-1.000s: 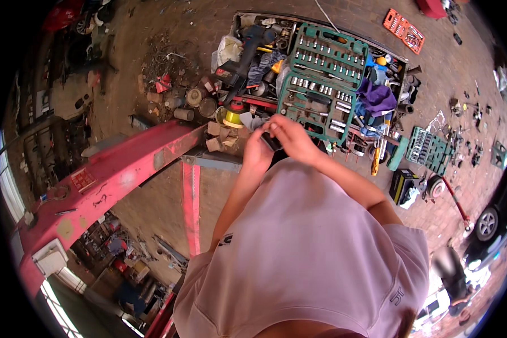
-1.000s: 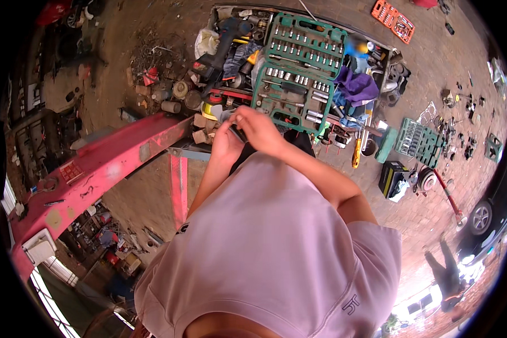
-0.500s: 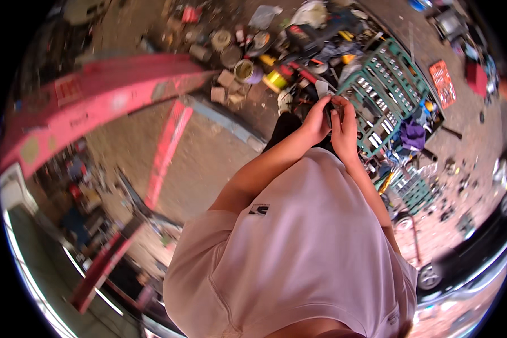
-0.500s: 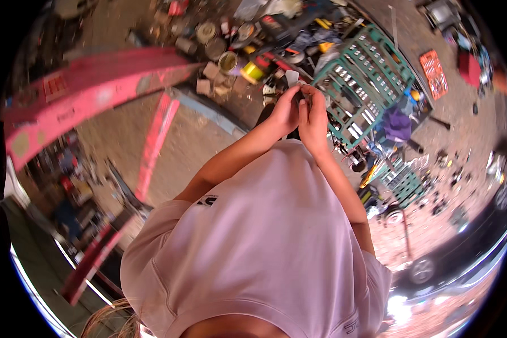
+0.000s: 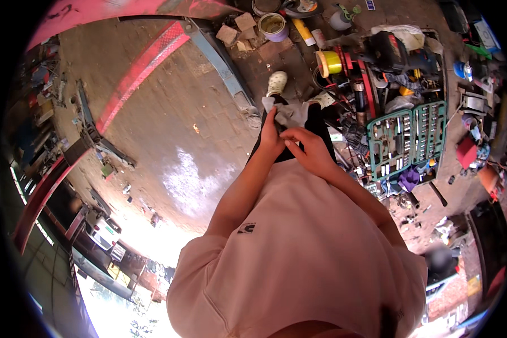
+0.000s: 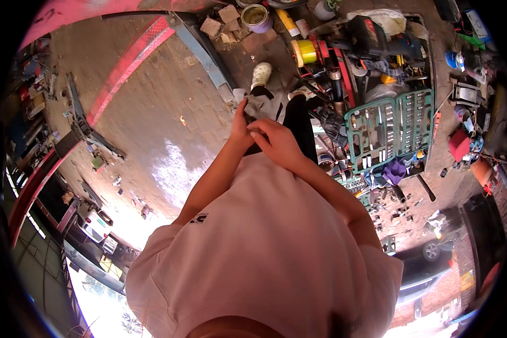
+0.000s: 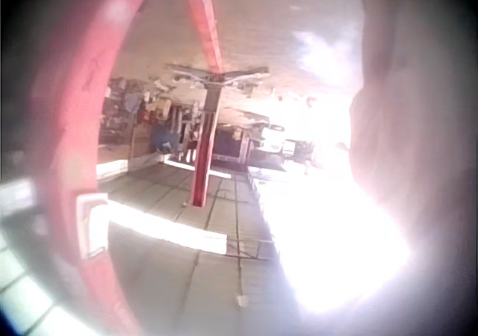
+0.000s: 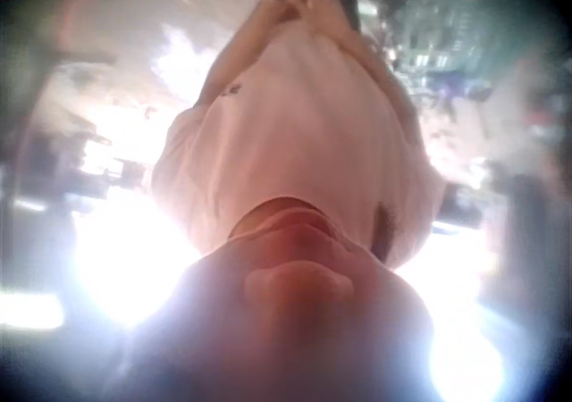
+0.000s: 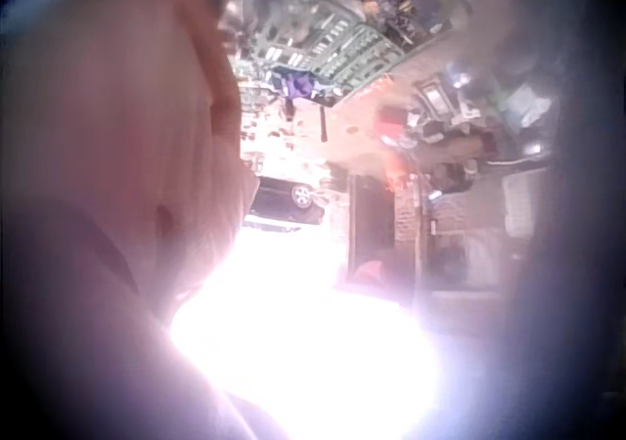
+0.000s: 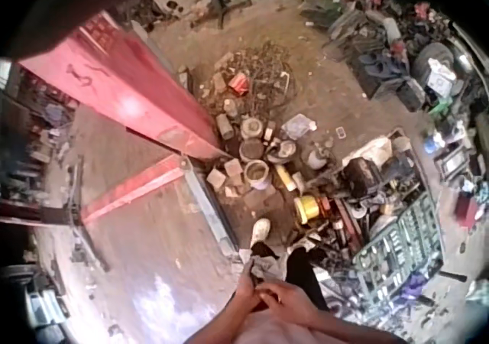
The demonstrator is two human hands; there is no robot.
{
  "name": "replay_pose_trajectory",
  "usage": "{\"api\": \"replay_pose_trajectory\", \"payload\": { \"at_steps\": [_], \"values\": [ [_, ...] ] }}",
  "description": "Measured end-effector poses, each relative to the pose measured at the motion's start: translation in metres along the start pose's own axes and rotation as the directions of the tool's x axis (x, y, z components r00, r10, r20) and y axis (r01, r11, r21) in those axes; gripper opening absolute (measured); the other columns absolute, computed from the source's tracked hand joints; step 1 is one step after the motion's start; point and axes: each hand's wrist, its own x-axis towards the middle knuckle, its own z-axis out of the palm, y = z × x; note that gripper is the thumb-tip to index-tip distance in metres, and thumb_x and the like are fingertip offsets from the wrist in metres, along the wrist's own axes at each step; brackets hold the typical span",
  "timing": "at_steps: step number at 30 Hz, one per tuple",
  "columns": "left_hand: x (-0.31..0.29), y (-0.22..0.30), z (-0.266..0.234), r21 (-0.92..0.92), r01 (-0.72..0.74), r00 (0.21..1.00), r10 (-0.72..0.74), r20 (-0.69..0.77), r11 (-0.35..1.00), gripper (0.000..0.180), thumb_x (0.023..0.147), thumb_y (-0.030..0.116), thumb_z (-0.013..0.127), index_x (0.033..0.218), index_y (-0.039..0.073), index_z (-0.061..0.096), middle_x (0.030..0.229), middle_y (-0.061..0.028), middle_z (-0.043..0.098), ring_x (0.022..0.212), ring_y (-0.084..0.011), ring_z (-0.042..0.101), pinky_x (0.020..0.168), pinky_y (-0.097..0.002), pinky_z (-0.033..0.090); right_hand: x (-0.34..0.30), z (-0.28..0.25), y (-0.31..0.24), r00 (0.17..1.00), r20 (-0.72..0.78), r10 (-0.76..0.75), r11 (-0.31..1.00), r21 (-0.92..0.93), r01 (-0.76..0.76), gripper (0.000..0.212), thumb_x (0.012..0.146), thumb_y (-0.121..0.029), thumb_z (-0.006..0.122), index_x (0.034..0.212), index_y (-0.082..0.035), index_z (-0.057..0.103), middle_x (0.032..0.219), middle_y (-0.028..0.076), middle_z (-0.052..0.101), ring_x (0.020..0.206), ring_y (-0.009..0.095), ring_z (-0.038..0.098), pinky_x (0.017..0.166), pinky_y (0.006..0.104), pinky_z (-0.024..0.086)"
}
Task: The person wipes a small metal part with a cloth, then places it into a green tool case. They continue to pick up and wipe other small parts, placing them into the case. Finally, they pick up a plastic bag and walk across the workshop.
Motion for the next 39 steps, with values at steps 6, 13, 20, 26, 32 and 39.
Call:
{"api": "replay_pose_trajectory", "payload": {
  "at_steps": [6, 13, 20, 26, 32, 39],
  "values": [
    [0.074, 0.019, -0.127, 0.058, -0.002, 0.962, 0.018, -0.274, 0.998, 0.035, 0.093, 0.039, 0.041, 0.11, 0.01, 0.052, 0.103, -0.007, 0.06, 0.093, -0.023, 0.059, 0.085, -0.0364, 0.047, 0.047, 0.042, 0.08, 0.95, -0.173, 0.259, 0.964, 0.105, -0.244, 0.014, 0.089, -0.009, 0.052, 0.098, 0.0, 0.058, 0.09, 0.009, 0.063, 0.079, 0.015, 0.062, 0.07, 0.0254, 0.048],
    [0.149, 0.029, -0.198, -0.049, -0.009, 0.977, -0.002, -0.214, 0.999, 0.035, 0.095, 0.038, 0.041, 0.113, 0.01, 0.05, 0.11, -0.0045, 0.058, 0.101, -0.0181, 0.057, 0.09, -0.0316, 0.045, 0.136, 0.085, 0.3, 0.759, -0.347, 0.551, 0.831, 0.314, -0.46, 0.015, 0.088, -0.014, 0.052, 0.09, 0.0, 0.058, 0.081, 0.008, 0.064, 0.074, 0.015, 0.063, 0.068, 0.0274, 0.048],
    [0.285, 0.005, -0.262, -0.178, -0.008, 0.924, -0.061, -0.378, 0.984, 0.034, 0.094, 0.035, 0.042, 0.116, 0.009, 0.047, 0.111, -0.0034, 0.055, 0.103, -0.0177, 0.056, 0.093, -0.031, 0.043, 0.251, 0.085, 0.54, 0.876, -0.279, 0.394, 0.721, -0.497, -0.483, 0.012, 0.083, -0.013, 0.052, 0.087, -0.004, 0.059, 0.082, 0.014, 0.064, 0.078, 0.031, 0.063, 0.068, 0.0385, 0.05],
    [0.34, 0.003, -0.223, 0.125, 0.161, 0.91, -0.098, -0.402, 0.979, 0.029, 0.089, 0.028, 0.051, 0.102, 0.003, 0.054, 0.093, -0.0032, 0.057, 0.085, -0.0118, 0.054, 0.073, -0.0258, 0.041, 0.372, 0.05, 0.667, 0.92, -0.27, 0.283, 0.249, -0.906, -0.343, 0.01, 0.081, -0.011, 0.052, 0.085, -0.004, 0.057, 0.088, 0.017, 0.064, 0.084, 0.029, 0.065, 0.063, 0.0403, 0.054],
    [0.332, -0.013, -0.235, 0.119, 0.19, 0.87, -0.111, -0.481, 0.975, 0.026, 0.089, 0.023, 0.051, 0.104, 0.002, 0.055, 0.094, -0.0022, 0.056, 0.086, -0.0101, 0.053, 0.077, -0.0244, 0.041, 0.402, 0.033, 0.724, 0.818, -0.411, 0.401, 0.188, -0.837, -0.513, 0.016, 0.083, -0.01, 0.05, 0.097, -0.002, 0.052, 0.096, 0.018, 0.062, 0.084, 0.032, 0.065, 0.066, 0.0413, 0.054],
    [0.342, -0.007, -0.229, 0.198, 0.142, 0.842, -0.013, -0.54, 0.97, 0.026, 0.089, 0.024, 0.052, 0.103, 0.002, 0.055, 0.09, 0.0003, 0.055, 0.083, -0.008, 0.051, 0.075, -0.0238, 0.039, 0.401, 0.028, 0.736, 0.785, -0.451, 0.425, 0.261, -0.769, -0.584, 0.014, 0.083, -0.008, 0.05, 0.092, -0.002, 0.058, 0.091, 0.02, 0.064, 0.082, 0.033, 0.064, 0.069, 0.0403, 0.054]
  ]
}}
